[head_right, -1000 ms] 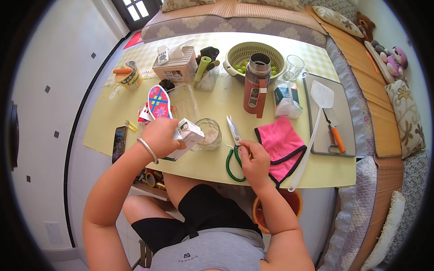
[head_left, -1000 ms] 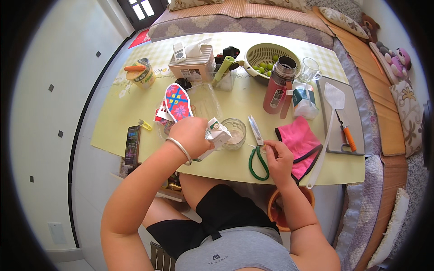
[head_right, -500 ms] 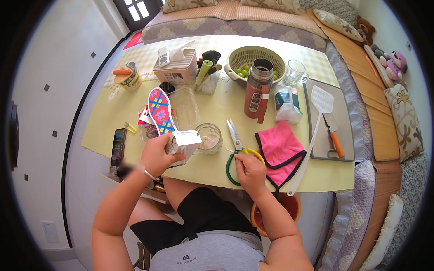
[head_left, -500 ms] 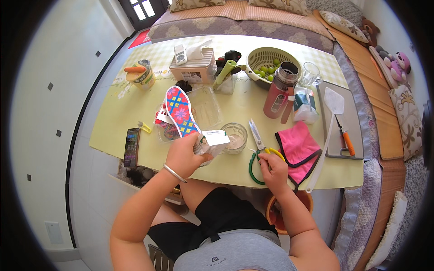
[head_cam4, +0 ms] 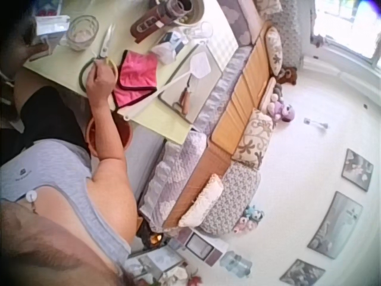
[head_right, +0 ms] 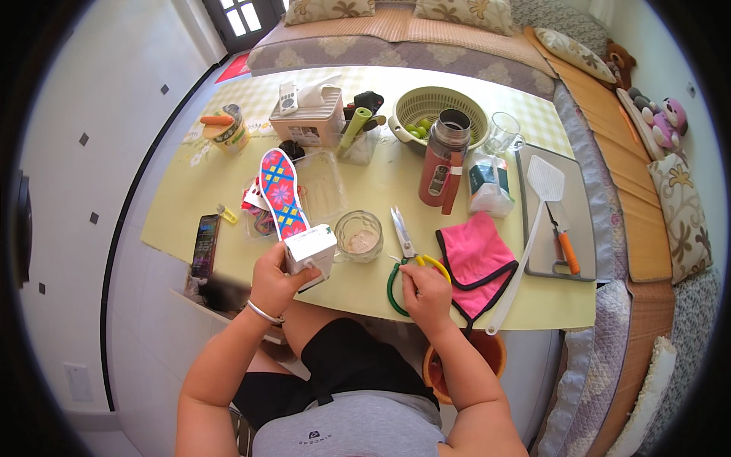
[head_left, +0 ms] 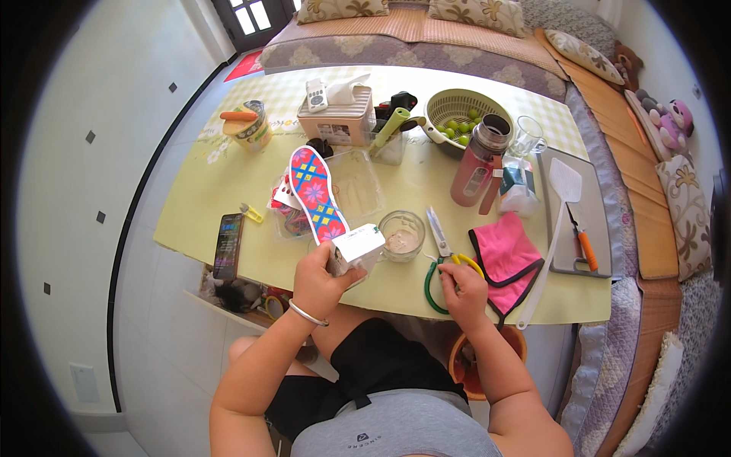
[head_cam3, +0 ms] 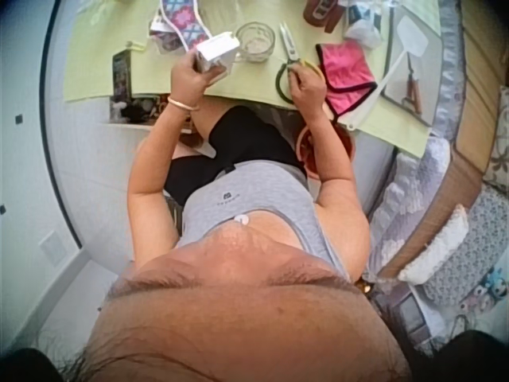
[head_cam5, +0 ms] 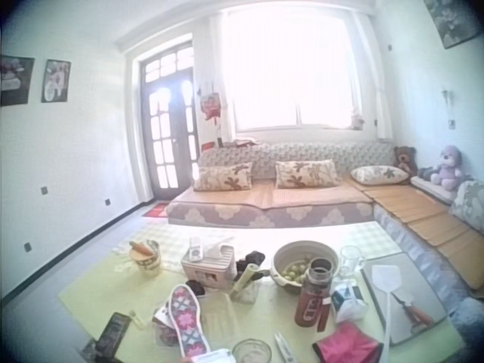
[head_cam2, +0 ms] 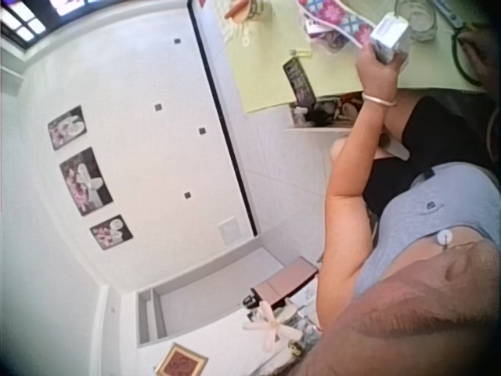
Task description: The person prepares and decorates a shoe insole by cutting a piece of paper with scissors, applying a substance from a container to the insole using a wooden stick, and then smoothing the material over the insole's surface.
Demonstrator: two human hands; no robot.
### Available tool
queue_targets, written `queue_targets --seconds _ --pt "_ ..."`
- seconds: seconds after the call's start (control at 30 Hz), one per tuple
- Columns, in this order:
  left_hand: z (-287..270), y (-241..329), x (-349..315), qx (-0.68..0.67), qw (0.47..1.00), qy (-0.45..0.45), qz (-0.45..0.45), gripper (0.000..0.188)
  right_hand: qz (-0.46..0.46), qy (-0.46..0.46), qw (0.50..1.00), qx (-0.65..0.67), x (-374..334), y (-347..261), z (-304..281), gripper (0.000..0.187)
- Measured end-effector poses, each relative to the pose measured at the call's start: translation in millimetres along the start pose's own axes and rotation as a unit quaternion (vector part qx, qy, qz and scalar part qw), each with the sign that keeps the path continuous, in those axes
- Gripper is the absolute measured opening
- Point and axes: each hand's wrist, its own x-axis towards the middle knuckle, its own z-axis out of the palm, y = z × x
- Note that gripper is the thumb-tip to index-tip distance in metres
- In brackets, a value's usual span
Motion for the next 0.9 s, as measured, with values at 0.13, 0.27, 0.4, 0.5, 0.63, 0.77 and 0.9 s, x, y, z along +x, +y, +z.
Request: queue_targets --seconds 0.13,0.27,0.4,0.5,0.63,0.77,0.9 --pt "-12.2 37.6 7.6 0.086 0.995 -0.054 -0.003 0.044 -0.009 0.001 1.000 -0.013 -0.7 0.6 -0.1 0.010" --pt "-16.1 45.8 17.4 0.166 0.982 -0.081 0.039 0.046 -0.021 0.008 1.000 -0.020 -0.2 0.0 1.0 0.010" --pt "-11.8 55.2 25.5 0.256 0.959 -0.114 0.033 0.045 -0.019 0.005 1.000 -0.015 0.4 -0.7 1.0 0.010" --pt "-6.8 58.0 26.6 0.249 0.962 -0.108 0.044 0.041 -0.007 0.006 1.000 -0.001 0.6 -2.4 -0.6 0.010" --pt "-4.1 41.4 21.2 0.143 0.986 -0.069 0.056 0.039 0.032 0.004 0.997 0.069 -2.8 -15.5 1.2 0.012" --pt "-0.1 30.7 8.6 0.032 0.998 -0.038 0.027 0.038 0.032 -0.022 0.991 0.126 -3.7 -35.0 10.3 0.015" --pt "13.1 2.5 -7.6 -0.096 0.995 0.028 0.019 0.037 0.032 -0.028 0.988 0.150 -5.3 -39.6 26.6 0.017"
